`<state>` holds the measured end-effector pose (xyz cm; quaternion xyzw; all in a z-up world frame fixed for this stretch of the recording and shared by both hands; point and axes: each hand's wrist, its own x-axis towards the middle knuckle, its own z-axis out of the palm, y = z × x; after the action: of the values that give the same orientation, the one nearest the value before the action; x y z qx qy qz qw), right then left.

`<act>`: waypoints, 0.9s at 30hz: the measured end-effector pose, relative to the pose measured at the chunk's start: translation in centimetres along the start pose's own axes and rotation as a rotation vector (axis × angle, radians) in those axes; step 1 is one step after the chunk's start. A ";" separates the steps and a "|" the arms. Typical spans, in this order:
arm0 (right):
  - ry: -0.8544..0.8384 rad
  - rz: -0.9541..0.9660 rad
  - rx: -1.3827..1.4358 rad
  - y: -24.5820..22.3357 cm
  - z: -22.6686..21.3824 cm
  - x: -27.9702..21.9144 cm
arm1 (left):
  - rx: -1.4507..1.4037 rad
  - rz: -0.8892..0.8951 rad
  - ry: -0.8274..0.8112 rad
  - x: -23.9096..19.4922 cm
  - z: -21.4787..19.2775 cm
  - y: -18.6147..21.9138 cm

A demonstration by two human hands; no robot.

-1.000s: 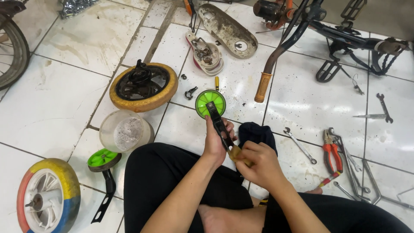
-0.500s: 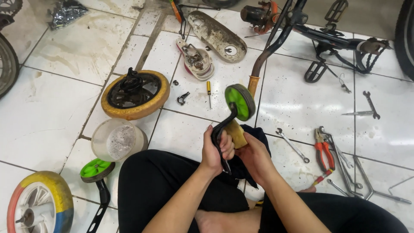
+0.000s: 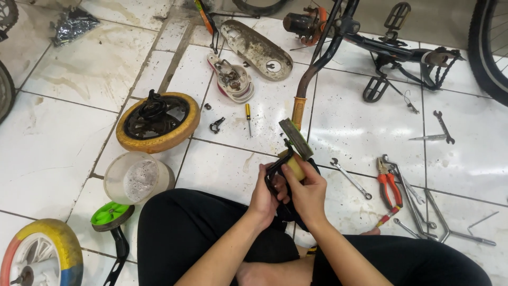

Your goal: The person scrubs a green scooter wheel with a sponge, then wipes it with a black cloth. They then wipe a small metal part and the scooter deck with the cloth.

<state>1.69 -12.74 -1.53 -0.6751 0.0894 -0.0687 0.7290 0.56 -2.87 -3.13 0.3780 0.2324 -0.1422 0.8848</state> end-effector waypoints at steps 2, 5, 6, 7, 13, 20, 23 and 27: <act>-0.039 -0.183 -0.142 -1.4 0.4 -0.9 | -0.037 0.008 0.018 0.1 0.1 0.2; -0.141 -0.472 -0.351 -1.1 0.5 -1.4 | -0.085 -0.009 0.098 -0.2 0.6 1.0; -0.198 -0.574 -0.422 -0.5 0.3 -1.3 | -0.093 -0.040 0.158 -0.3 0.9 1.3; -0.197 -0.577 -0.420 -0.7 0.4 -1.2 | -0.092 -0.038 0.157 -0.4 1.0 1.8; -0.390 -0.757 -0.742 -1.0 0.2 -1.1 | -0.182 -0.099 0.017 1.6 -2.2 0.6; -0.325 -0.864 -0.739 -1.7 0.1 -1.1 | -0.242 -0.178 0.034 1.5 -2.1 0.3; -0.401 -0.864 -0.814 -1.5 0.0 -1.1 | -0.222 -0.165 -0.001 1.7 -2.3 0.6; -0.472 -0.833 -0.761 -3.1 0.0 -1.4 | -0.202 -0.139 -0.009 1.2 -1.9 0.9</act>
<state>0.36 -12.68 1.59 -0.8633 -0.3279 -0.1598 0.3487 1.38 -0.95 -4.34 0.2693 0.2671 -0.1806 0.9075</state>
